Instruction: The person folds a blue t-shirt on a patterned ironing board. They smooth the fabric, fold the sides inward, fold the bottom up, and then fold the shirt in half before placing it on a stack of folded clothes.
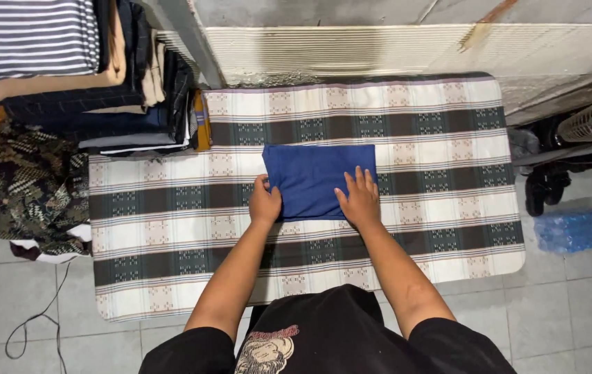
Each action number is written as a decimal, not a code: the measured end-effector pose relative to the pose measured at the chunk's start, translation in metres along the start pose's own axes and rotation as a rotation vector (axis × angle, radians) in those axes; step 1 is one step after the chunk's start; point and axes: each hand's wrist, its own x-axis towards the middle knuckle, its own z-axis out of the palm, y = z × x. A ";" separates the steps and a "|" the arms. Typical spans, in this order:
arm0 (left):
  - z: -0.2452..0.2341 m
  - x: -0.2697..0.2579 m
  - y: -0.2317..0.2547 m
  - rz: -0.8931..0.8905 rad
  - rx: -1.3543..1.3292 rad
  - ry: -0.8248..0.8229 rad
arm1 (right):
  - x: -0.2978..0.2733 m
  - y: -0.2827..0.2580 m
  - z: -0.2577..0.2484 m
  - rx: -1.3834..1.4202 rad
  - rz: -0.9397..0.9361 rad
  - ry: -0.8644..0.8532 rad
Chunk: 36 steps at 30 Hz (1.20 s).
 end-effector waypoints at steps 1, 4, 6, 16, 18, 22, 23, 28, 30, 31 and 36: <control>0.004 -0.001 0.011 0.004 0.000 -0.004 | 0.003 -0.002 -0.002 0.000 0.005 0.004; 0.013 -0.019 0.050 0.586 0.316 0.304 | 0.009 -0.007 -0.002 -0.030 -0.009 0.088; 0.014 -0.042 0.092 0.743 0.656 -0.099 | 0.016 -0.010 0.002 -0.097 -0.075 0.079; -0.003 -0.037 0.087 0.548 1.036 -0.254 | 0.020 0.043 0.000 -0.166 -0.059 0.005; -0.002 -0.036 0.081 0.548 1.025 -0.268 | 0.020 0.057 0.001 -0.144 -0.048 -0.001; 0.003 -0.040 0.094 0.472 1.111 -0.301 | 0.023 0.073 0.003 -0.098 -0.057 -0.016; 0.007 -0.043 0.099 0.440 1.109 -0.312 | 0.023 0.076 0.005 -0.085 -0.068 -0.006; 0.050 -0.052 0.138 0.473 1.020 -0.276 | 0.032 0.075 0.000 -0.038 -0.142 0.002; 0.086 -0.046 0.145 0.530 0.972 -0.326 | 0.040 0.071 -0.004 -0.059 -0.245 -0.015; 0.097 -0.034 0.145 0.535 0.976 -0.320 | 0.057 0.074 -0.002 -0.056 -0.245 -0.008; 0.115 -0.023 0.131 0.505 0.969 -0.233 | 0.085 0.091 -0.015 -0.202 -0.250 -0.176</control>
